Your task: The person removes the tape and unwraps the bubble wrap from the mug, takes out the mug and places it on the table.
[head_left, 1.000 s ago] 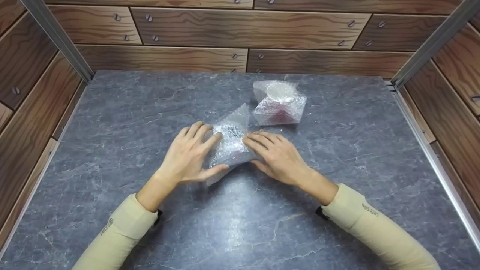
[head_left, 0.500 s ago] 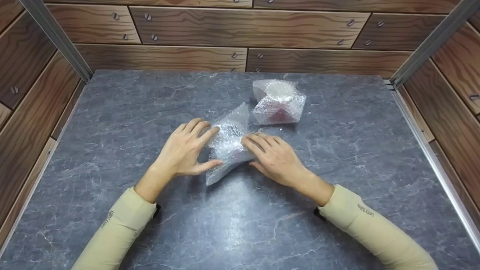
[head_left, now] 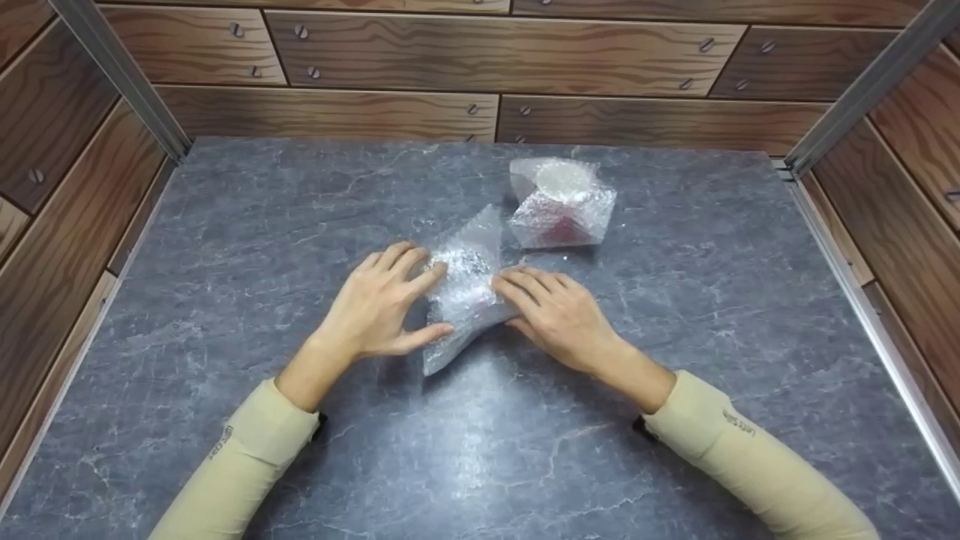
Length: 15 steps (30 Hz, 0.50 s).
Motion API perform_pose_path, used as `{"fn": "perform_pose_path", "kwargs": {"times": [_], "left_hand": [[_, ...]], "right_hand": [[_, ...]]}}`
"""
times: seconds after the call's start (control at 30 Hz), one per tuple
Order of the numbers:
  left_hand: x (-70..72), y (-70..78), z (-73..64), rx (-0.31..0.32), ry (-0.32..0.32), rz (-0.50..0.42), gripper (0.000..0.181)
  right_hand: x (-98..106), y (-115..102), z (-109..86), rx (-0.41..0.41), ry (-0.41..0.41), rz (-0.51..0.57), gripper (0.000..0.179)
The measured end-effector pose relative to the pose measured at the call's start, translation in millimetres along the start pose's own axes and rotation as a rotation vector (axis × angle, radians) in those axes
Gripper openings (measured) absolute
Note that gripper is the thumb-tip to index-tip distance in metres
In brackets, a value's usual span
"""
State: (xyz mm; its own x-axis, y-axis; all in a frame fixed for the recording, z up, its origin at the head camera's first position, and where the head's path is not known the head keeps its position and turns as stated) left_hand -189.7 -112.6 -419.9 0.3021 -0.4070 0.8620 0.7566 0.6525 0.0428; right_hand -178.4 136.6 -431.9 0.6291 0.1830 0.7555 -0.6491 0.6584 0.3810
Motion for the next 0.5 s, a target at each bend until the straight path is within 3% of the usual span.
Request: {"fn": "perform_pose_path", "kwargs": {"times": [0.5], "left_hand": [[-0.9,26.4,1.0,0.041,-0.012,0.055,0.077]], "right_hand": [[8,9,-12.8,-0.039,0.000,0.063,0.064]]}}
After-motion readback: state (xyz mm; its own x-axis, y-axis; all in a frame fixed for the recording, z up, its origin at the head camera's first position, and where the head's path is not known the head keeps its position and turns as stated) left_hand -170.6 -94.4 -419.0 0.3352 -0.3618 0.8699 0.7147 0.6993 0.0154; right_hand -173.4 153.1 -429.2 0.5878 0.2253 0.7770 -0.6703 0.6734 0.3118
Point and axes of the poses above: each hand's wrist, its own z-axis towards the middle knuckle, its own x-axis out of the back of the hand, y = z × x, the point moved 4 cm from there along z, towards the middle knuckle, and after that the axes turned 11 degrees about -z, right-handed, at the moved point
